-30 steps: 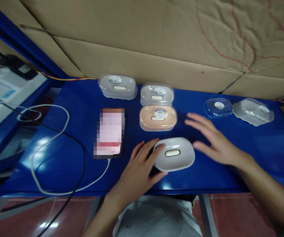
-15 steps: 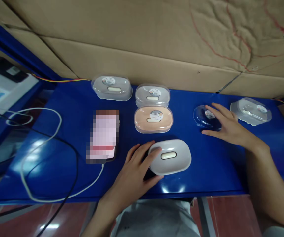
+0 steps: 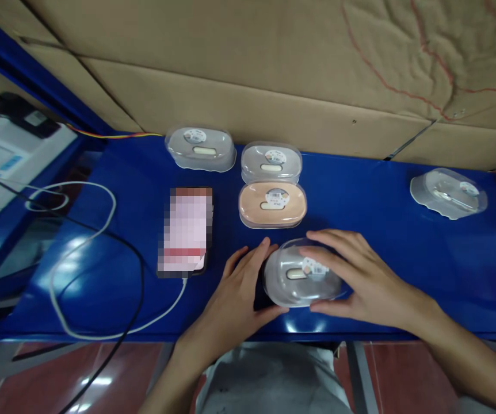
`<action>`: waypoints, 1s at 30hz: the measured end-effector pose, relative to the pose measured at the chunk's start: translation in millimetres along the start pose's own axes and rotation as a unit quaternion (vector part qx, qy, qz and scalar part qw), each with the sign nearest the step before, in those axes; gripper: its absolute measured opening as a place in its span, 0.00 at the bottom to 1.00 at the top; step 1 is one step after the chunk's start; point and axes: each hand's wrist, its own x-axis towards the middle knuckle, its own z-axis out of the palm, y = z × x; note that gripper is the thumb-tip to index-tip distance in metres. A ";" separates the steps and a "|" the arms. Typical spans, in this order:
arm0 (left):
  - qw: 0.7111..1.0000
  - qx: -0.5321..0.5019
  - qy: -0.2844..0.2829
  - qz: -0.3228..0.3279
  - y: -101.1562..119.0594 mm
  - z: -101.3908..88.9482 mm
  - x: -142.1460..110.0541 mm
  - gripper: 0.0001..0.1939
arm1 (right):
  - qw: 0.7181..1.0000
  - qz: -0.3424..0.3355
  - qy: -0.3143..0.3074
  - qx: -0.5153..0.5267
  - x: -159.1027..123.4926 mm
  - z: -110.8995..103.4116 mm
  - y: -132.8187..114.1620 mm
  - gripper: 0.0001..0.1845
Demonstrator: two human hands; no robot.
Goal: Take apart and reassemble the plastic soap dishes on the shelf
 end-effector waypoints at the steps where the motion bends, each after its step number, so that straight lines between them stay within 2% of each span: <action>1: 1.000 -0.001 0.003 -0.001 0.0 0.3 -0.3 0.66 | 1.000 -0.010 0.004 -0.007 1.1 4.3 -5.4 0.40; 7: 1.000 0.008 -0.002 -0.009 1.2 0.2 -0.8 0.66 | 1.000 -0.020 0.012 -0.015 5.5 16.6 -10.3 0.40; 17: 0.999 0.027 -0.009 0.020 1.9 -0.5 3.7 0.58 | 0.999 -0.038 0.010 -0.013 1.7 27.6 -12.5 0.40; 22: 0.999 0.027 0.009 0.023 3.4 -3.5 1.6 0.60 | 0.998 -0.067 0.005 0.013 -0.8 27.6 -5.1 0.43; 26: 0.998 -0.041 0.035 -0.040 5.5 -9.9 -1.8 0.60 | 0.992 -0.104 0.028 0.062 -3.1 20.1 5.1 0.44; 30: 0.988 -0.117 0.059 -0.084 7.5 -15.5 -0.4 0.48 | 0.988 -0.081 0.036 0.124 -7.5 17.9 12.8 0.47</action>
